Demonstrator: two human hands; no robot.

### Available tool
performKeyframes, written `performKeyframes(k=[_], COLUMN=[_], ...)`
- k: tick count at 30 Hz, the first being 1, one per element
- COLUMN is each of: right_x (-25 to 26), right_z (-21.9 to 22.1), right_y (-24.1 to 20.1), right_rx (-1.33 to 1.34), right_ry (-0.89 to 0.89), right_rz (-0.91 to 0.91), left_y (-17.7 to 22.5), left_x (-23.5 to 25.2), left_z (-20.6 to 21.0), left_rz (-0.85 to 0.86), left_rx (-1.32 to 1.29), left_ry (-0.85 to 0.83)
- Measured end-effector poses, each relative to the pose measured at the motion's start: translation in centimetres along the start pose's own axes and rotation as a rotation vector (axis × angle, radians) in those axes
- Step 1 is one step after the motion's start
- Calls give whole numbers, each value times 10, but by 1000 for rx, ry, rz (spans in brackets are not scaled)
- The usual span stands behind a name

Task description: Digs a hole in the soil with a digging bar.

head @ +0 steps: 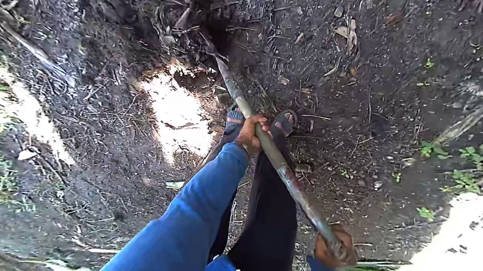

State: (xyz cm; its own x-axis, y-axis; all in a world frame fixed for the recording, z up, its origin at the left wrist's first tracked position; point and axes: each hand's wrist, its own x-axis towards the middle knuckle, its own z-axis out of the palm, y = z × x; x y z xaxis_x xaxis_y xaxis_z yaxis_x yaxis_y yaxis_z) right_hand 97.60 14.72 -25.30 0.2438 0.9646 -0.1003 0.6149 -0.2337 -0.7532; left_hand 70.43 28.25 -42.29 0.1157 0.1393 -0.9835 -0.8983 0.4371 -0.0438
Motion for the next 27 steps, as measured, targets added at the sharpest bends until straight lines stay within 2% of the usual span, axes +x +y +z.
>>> performKeyframes(k=[2, 4, 6, 10, 12, 14, 16, 18, 20, 22, 23, 26, 27], right_x=[-9, -20, -24, -19, -30, -27, -18, -4, 7, 11, 10, 12, 13], right_z=[-13, -12, 0, 0, 2, 34, 74, 91, 81, 47, 19, -59, -78], right_y=[-49, -103, -148, -209, -216, -209, -223, -248, -267, -269, -268, -280, -285], right_rx=[-9, -23, -20, -125, -153, -144, -122, -95, -51, -14, 9, 274, 338], right_ry=[-260, -490, -598, -720, -905, -1033, -1016, -928, -873, -781, -719, -579, -555], right_rz=[-230, -427, -598, -756, -764, -763, -765, -748, -673, -500, -342, 352, 498], left_y=[23, 50, 76, 94, 89, 103, 136, 167, 174, 155, 133, 69, 53], left_x=[-51, -84, -98, -113, -126, -125, -122, -124, -141, -172, -182, -204, -212], left_z=[-26, -56, -88, -119, -140, -138, -127, -110, -92, -71, -60, -17, -7], left_rz=[39, 60, 75, 17, 45, 93, 81, 54, 86, 128, 144, 112, 85], left_rx=[-32, -99, -273, -630, -610, -376, -98, 45, 97, 163, 160, 39, 26], left_ry=[-209, -334, -429, -605, -487, -139, 115, 227, 276, 310, 306, 227, 213])
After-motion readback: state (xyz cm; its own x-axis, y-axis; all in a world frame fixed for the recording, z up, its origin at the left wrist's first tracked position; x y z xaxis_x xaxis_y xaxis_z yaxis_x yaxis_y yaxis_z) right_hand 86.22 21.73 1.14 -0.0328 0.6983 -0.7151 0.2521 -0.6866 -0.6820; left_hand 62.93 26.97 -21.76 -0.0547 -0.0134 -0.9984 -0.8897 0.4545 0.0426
